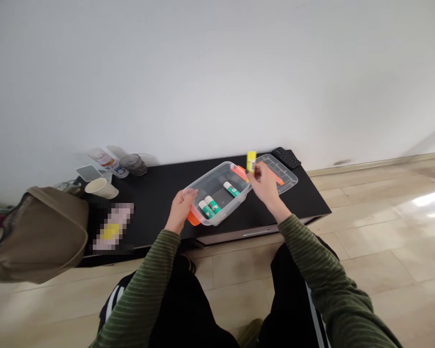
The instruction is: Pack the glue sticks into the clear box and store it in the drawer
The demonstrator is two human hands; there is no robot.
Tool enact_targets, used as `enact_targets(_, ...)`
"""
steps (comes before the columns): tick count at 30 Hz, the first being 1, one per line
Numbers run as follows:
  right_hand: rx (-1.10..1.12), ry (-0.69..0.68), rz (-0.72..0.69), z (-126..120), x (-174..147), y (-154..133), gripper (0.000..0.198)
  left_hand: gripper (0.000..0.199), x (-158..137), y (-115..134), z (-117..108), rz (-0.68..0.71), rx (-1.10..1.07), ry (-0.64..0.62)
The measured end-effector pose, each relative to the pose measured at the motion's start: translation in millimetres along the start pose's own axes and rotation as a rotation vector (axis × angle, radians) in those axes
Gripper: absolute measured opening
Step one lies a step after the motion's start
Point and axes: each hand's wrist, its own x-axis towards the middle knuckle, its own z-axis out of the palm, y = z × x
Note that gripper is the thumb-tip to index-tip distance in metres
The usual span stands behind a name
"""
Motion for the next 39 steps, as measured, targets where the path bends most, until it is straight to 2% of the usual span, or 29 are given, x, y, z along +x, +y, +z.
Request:
enact_targets(2,-0.104,-0.198,-0.042,7.0,-3.7,-19.3,0.028,0.029,2.0,2.0,5.6,0.001,-0.010,-0.031)
enact_targets(4,-0.293,-0.409,-0.020,17.1,-4.1,-35.9,0.026,0.028,3.9,3.2,9.6,0.001,-0.021,-0.055)
enact_targets(6,-0.515,-0.550,0.011,28.5,-2.0,-47.0,0.027,0.026,5.9,3.9,11.9,0.002,-0.032,-0.084)
enact_targets(10,-0.745,-0.721,0.070,47.7,3.2,-53.2,0.033,0.027,11.0,4.6,14.1,-0.002,-0.045,-0.184)
enact_targets(17,-0.851,-1.049,0.073,54.0,9.2,-52.7,0.046,0.033,20.7,9.8,20.8,-0.019,-0.030,-0.296)
enact_targets(19,-0.860,-1.106,0.067,54.9,9.1,-52.2,0.048,0.033,21.8,13.2,23.9,-0.020,-0.040,-0.326)
enact_targets(22,-0.850,-1.069,0.068,56.6,5.8,-49.3,0.041,0.033,23.1,15.9,27.9,-0.023,-0.045,-0.343)
enact_targets(24,-0.819,-0.952,0.062,54.9,2.7,-47.5,0.032,0.032,24.4,14.8,29.4,-0.022,-0.039,-0.345)
enact_targets(27,-0.723,-0.664,0.027,42.1,-0.2,-45.4,0.029,0.031,26.1,11.6,29.7,-0.012,-0.010,-0.327)
enact_targets(30,-0.574,-0.304,-0.038,14.0,1.3,-35.6,0.030,0.033,23.7,15.1,28.1,-0.001,0.106,-0.212)
enact_targets(32,-0.487,-0.072,-0.058,-9.9,5.4,-18.7,0.029,0.039,18.8,22.5,25.9,0.015,0.215,-0.110)
enact_targets(34,-0.463,0.062,-0.005,-32.2,11.5,7.3,0.027,0.045,11.4,31.1,23.1,0.031,0.314,-0.045)
enact_targets(36,-0.515,0.012,0.118,-47.4,17.8,38.7,0.023,0.047,1.9,37.6,20.1,0.022,0.383,-0.038)
enact_targets(39,-0.613,-0.323,0.305,-52.3,22.6,82.0,0.017,0.050,-15.0,40.9,15.8,-0.049,0.459,-0.087)
